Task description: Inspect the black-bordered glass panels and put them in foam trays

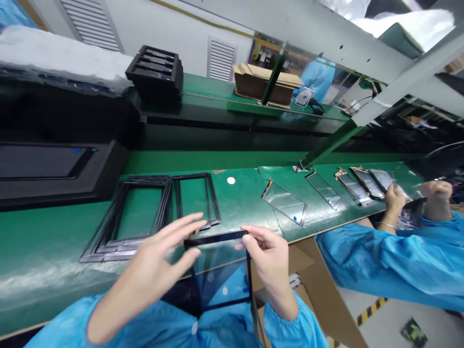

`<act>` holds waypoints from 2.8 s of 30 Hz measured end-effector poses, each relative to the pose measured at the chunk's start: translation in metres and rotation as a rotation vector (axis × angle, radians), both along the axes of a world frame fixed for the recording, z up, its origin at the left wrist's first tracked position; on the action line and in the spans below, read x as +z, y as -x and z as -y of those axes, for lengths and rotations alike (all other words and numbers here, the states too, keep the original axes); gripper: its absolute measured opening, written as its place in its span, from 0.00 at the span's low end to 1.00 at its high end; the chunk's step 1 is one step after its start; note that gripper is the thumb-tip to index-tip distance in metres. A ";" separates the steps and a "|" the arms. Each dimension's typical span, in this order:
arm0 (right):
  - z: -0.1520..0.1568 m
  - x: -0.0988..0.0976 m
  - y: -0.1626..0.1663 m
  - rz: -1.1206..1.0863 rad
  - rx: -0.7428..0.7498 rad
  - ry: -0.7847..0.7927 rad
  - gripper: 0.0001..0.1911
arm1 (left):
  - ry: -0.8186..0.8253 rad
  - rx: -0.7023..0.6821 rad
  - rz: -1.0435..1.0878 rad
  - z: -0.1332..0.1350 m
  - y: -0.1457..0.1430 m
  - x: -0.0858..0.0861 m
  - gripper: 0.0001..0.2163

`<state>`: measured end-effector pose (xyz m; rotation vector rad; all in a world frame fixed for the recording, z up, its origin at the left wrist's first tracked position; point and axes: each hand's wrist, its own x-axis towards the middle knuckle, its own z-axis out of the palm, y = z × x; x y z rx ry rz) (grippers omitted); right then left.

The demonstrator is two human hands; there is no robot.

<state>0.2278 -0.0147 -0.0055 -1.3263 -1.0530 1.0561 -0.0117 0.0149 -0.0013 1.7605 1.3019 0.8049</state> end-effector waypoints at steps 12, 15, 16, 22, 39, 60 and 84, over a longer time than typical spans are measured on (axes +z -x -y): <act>0.003 -0.009 -0.048 -0.102 0.187 0.267 0.25 | 0.512 0.059 0.423 0.004 0.003 0.007 0.18; 0.008 -0.021 -0.048 -0.199 0.048 0.256 0.25 | 0.502 0.126 0.491 0.007 0.001 0.002 0.20; 0.009 -0.023 -0.045 -0.224 0.010 0.250 0.25 | 0.500 0.143 0.504 0.008 -0.001 0.002 0.21; 0.011 -0.015 -0.032 -0.169 -0.098 0.181 0.24 | 0.505 0.241 0.535 0.012 -0.010 0.010 0.24; 0.023 -0.015 -0.017 -0.056 -0.114 0.106 0.19 | -0.170 0.094 0.007 -0.005 0.003 -0.008 0.29; 0.012 -0.013 -0.014 -0.270 0.102 0.181 0.24 | 0.464 -0.131 0.335 -0.003 -0.026 0.009 0.21; 0.004 0.000 0.002 0.161 0.270 -0.050 0.16 | 0.190 -0.284 -0.005 -0.003 -0.012 0.005 0.26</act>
